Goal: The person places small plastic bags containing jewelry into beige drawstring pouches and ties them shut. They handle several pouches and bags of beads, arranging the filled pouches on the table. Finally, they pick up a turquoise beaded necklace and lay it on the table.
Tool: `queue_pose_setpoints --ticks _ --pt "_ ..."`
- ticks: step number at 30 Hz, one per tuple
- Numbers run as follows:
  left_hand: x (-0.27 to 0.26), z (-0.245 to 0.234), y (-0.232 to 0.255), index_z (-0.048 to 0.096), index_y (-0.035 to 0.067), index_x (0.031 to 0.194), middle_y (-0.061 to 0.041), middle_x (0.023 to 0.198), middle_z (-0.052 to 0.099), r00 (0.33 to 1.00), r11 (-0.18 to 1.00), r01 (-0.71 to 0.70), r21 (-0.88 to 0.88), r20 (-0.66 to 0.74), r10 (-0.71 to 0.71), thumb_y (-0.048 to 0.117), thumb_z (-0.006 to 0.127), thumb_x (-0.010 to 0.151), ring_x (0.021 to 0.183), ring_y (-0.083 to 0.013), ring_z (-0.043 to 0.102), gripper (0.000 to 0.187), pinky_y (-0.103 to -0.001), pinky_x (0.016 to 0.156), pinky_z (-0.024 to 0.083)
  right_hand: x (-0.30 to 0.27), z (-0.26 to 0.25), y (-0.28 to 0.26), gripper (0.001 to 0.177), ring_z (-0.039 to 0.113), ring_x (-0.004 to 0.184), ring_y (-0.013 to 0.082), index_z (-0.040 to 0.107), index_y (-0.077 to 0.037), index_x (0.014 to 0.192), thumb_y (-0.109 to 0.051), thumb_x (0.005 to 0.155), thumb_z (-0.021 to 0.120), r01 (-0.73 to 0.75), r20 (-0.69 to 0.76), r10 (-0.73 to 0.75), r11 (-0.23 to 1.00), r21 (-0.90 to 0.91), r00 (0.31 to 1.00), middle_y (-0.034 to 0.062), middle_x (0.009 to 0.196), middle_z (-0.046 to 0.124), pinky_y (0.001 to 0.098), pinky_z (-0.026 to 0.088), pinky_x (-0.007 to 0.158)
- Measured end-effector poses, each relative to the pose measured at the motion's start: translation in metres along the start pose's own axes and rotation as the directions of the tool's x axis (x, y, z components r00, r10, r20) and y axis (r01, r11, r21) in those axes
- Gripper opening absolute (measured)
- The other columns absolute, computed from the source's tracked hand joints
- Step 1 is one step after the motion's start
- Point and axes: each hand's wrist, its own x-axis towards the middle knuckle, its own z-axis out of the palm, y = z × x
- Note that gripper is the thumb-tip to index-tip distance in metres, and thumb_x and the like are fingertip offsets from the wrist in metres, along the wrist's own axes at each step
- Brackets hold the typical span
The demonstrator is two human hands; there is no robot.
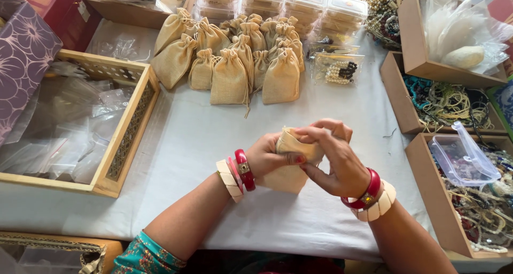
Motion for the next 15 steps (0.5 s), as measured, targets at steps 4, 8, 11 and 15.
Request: queue_pose_setpoints --ticks 4,8,11,15 --pt "0.001 -0.01 0.005 0.063 0.0 0.133 -0.005 0.119 0.071 0.992 0.996 -0.066 -0.057 -0.112 0.059 0.02 0.076 0.098 0.107 -0.0125 0.066 0.042 -0.034 0.093 0.057 -0.008 0.006 0.019 0.067 0.051 0.126 0.0231 0.053 -0.007 0.137 -0.01 0.077 0.082 -0.031 -0.098 0.043 0.992 0.12 0.994 0.0072 0.126 0.065 0.0379 0.039 0.105" --pt "0.002 -0.012 0.012 0.062 0.001 0.133 -0.005 0.118 0.071 0.99 0.999 -0.05 -0.021 -0.13 0.047 0.021 0.074 0.097 0.106 -0.0121 0.066 0.043 -0.031 0.091 0.057 -0.024 0.026 0.058 0.052 0.059 0.11 0.0147 0.055 0.0 0.138 -0.009 0.091 0.076 -0.253 -0.037 0.338 0.768 0.588 0.94 0.007 0.119 0.066 0.0304 0.05 0.094" --pt "0.001 -0.007 0.021 0.061 0.002 0.132 -0.002 0.116 0.071 0.988 0.993 -0.058 0.103 -0.139 0.072 0.023 0.072 0.097 0.105 -0.0092 0.065 0.042 -0.029 0.091 0.056 -0.033 0.034 0.074 0.037 0.065 0.098 0.0115 0.06 0.004 0.131 -0.002 0.096 0.072 -0.288 -0.014 0.416 0.652 0.701 0.909 0.0077 0.109 0.07 0.0273 0.056 0.085" --pt "0.0 -0.017 0.025 0.068 0.002 0.125 -0.005 0.107 0.074 0.916 0.874 -0.125 0.47 -0.284 0.283 0.025 0.065 0.106 0.098 -0.0089 0.066 0.031 -0.027 0.089 0.057 -0.029 0.028 0.065 0.033 0.069 0.095 0.0111 0.063 0.004 0.127 0.004 0.095 0.072 -0.238 -0.176 0.386 0.805 0.543 0.905 0.0085 0.107 0.073 0.0258 0.059 0.082"
